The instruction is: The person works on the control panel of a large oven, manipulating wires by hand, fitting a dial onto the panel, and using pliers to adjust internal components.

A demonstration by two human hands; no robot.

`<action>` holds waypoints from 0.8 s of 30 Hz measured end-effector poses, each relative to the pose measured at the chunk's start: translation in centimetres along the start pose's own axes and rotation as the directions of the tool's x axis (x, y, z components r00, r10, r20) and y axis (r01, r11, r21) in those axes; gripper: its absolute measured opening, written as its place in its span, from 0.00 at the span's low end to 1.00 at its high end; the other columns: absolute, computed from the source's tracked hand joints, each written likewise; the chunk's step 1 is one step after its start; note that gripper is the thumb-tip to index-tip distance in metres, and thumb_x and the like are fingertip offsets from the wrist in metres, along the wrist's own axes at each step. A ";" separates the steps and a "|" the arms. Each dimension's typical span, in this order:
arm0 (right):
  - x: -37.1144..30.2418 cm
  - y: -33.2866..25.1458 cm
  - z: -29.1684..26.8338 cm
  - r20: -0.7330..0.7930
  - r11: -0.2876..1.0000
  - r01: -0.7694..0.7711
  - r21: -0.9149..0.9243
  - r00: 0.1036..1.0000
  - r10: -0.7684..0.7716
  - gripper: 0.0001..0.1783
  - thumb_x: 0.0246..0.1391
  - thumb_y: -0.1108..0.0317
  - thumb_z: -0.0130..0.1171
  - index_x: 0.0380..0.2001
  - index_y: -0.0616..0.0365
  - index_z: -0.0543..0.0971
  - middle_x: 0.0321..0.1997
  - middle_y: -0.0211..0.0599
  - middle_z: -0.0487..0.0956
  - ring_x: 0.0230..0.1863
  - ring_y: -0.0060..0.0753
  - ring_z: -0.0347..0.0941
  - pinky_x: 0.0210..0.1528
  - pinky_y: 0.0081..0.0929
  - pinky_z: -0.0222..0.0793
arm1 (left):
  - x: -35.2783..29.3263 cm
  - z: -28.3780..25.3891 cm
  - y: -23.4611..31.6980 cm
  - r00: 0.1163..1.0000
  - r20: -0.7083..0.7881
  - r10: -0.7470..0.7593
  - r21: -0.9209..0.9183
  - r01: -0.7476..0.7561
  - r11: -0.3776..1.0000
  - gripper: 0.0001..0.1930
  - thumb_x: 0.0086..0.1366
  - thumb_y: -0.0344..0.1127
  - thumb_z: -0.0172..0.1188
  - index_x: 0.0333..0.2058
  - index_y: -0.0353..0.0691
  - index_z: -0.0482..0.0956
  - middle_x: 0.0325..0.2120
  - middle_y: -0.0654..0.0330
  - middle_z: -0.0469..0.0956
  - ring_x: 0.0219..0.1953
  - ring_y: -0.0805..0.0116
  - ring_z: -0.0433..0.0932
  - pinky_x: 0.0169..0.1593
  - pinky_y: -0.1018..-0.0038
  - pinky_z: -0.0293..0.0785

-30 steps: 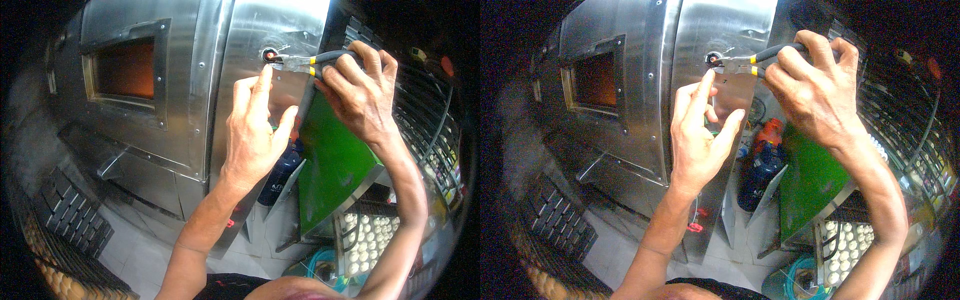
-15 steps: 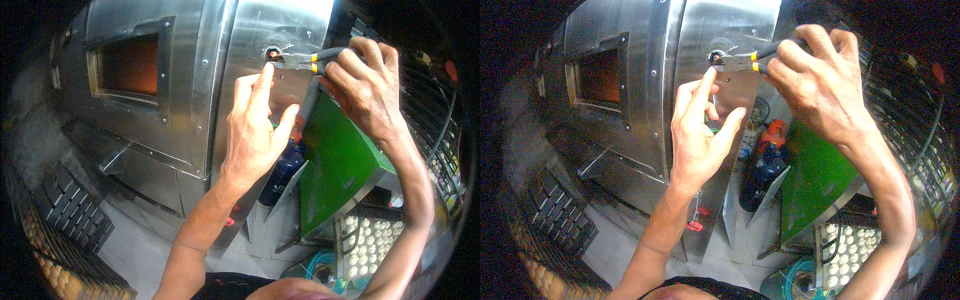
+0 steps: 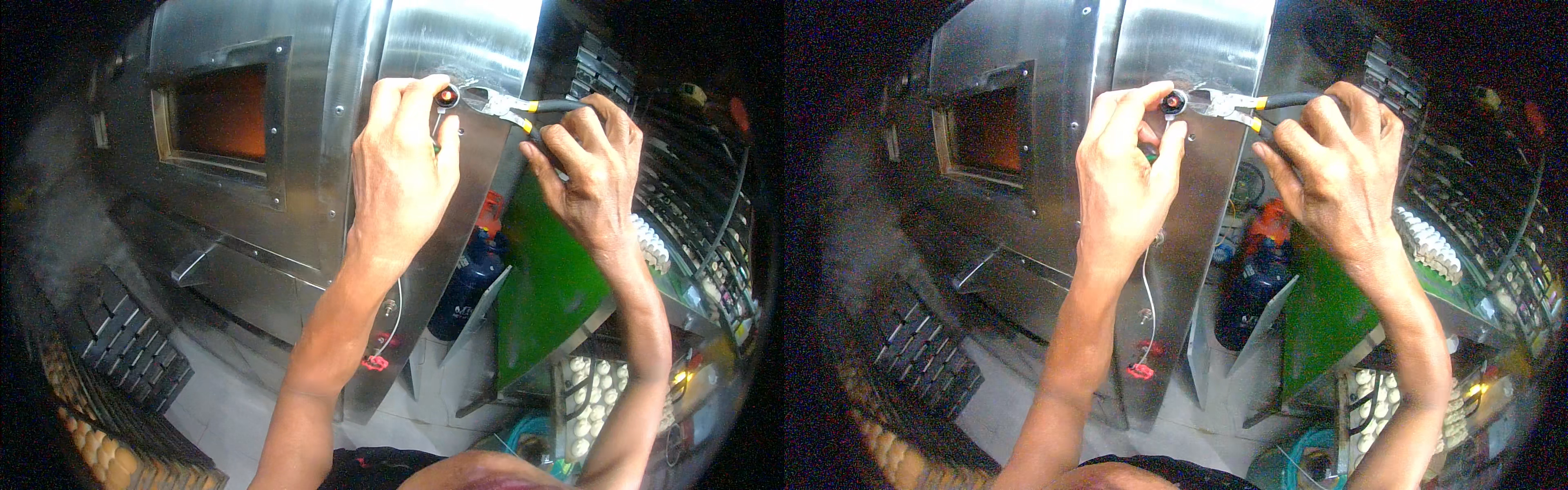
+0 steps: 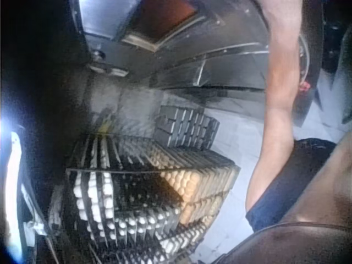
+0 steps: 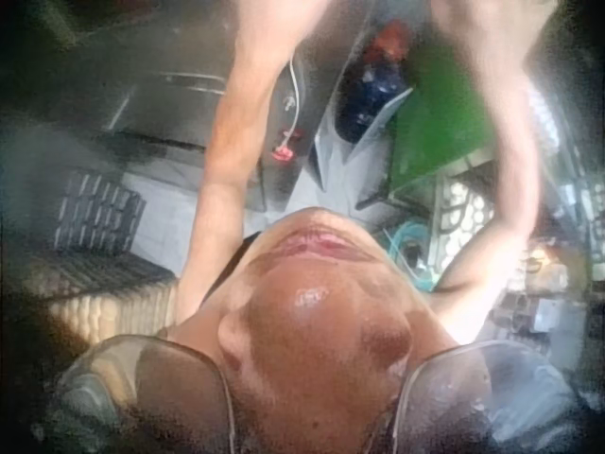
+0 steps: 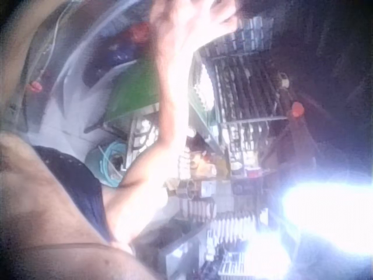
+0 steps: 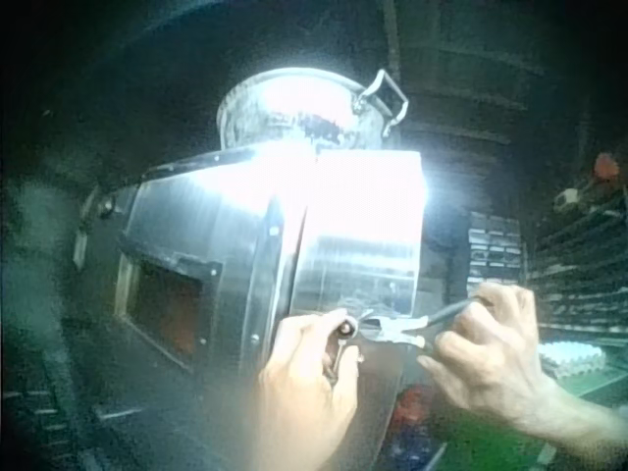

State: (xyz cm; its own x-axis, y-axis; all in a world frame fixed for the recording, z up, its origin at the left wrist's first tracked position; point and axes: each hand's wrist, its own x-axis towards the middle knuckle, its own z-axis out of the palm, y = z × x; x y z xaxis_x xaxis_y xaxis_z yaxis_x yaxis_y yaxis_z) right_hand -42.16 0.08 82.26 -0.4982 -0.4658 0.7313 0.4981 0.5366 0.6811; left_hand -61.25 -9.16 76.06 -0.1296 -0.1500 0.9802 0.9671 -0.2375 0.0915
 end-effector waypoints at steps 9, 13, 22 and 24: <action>-0.9 -2.0 0.8 0.026 0.981 -0.153 0.115 0.988 0.151 0.12 0.48 0.58 0.71 0.28 0.49 0.80 0.35 0.31 0.75 0.53 0.47 0.69 0.47 0.48 0.60 | 0.8 -0.1 0.2 0.998 -0.031 -0.050 -0.053 0.048 0.997 0.12 0.58 0.22 0.67 0.42 0.33 0.81 0.32 0.56 0.80 0.30 0.67 0.79 0.37 0.70 0.76; -1.1 -3.3 0.9 0.059 0.968 -0.223 0.117 0.974 0.217 0.12 0.49 0.58 0.71 0.31 0.48 0.80 0.37 0.32 0.74 0.53 0.49 0.69 0.47 0.48 0.61 | 0.8 -0.1 0.2 0.999 -0.035 -0.028 -0.038 0.027 0.999 0.11 0.58 0.22 0.67 0.41 0.33 0.81 0.32 0.55 0.79 0.30 0.66 0.79 0.38 0.70 0.76; -1.9 -5.7 1.8 0.044 0.941 -0.330 0.075 0.944 0.328 0.13 0.50 0.56 0.71 0.33 0.48 0.80 0.38 0.31 0.75 0.53 0.47 0.68 0.48 0.47 0.60 | 1.1 -0.4 0.1 0.998 0.023 -0.051 -0.072 0.053 0.996 0.10 0.59 0.24 0.66 0.41 0.34 0.80 0.33 0.54 0.79 0.32 0.63 0.80 0.39 0.69 0.77; -2.1 -5.9 2.2 0.009 0.943 -0.327 0.060 0.945 0.327 0.13 0.50 0.56 0.71 0.32 0.49 0.80 0.37 0.31 0.75 0.53 0.47 0.68 0.49 0.47 0.59 | 1.2 -0.4 0.1 0.999 0.025 -0.036 -0.071 0.038 0.997 0.11 0.59 0.24 0.66 0.41 0.34 0.80 0.33 0.54 0.79 0.32 0.63 0.80 0.39 0.69 0.77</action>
State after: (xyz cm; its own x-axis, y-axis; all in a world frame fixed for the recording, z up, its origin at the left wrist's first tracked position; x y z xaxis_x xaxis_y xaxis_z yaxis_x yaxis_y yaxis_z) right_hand -45.58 -0.57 76.67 -0.3137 -0.2585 0.9137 0.5901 0.7008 0.4009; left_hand -61.41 -9.78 77.20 -0.1587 -0.1171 0.9804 0.9436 -0.3103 0.1156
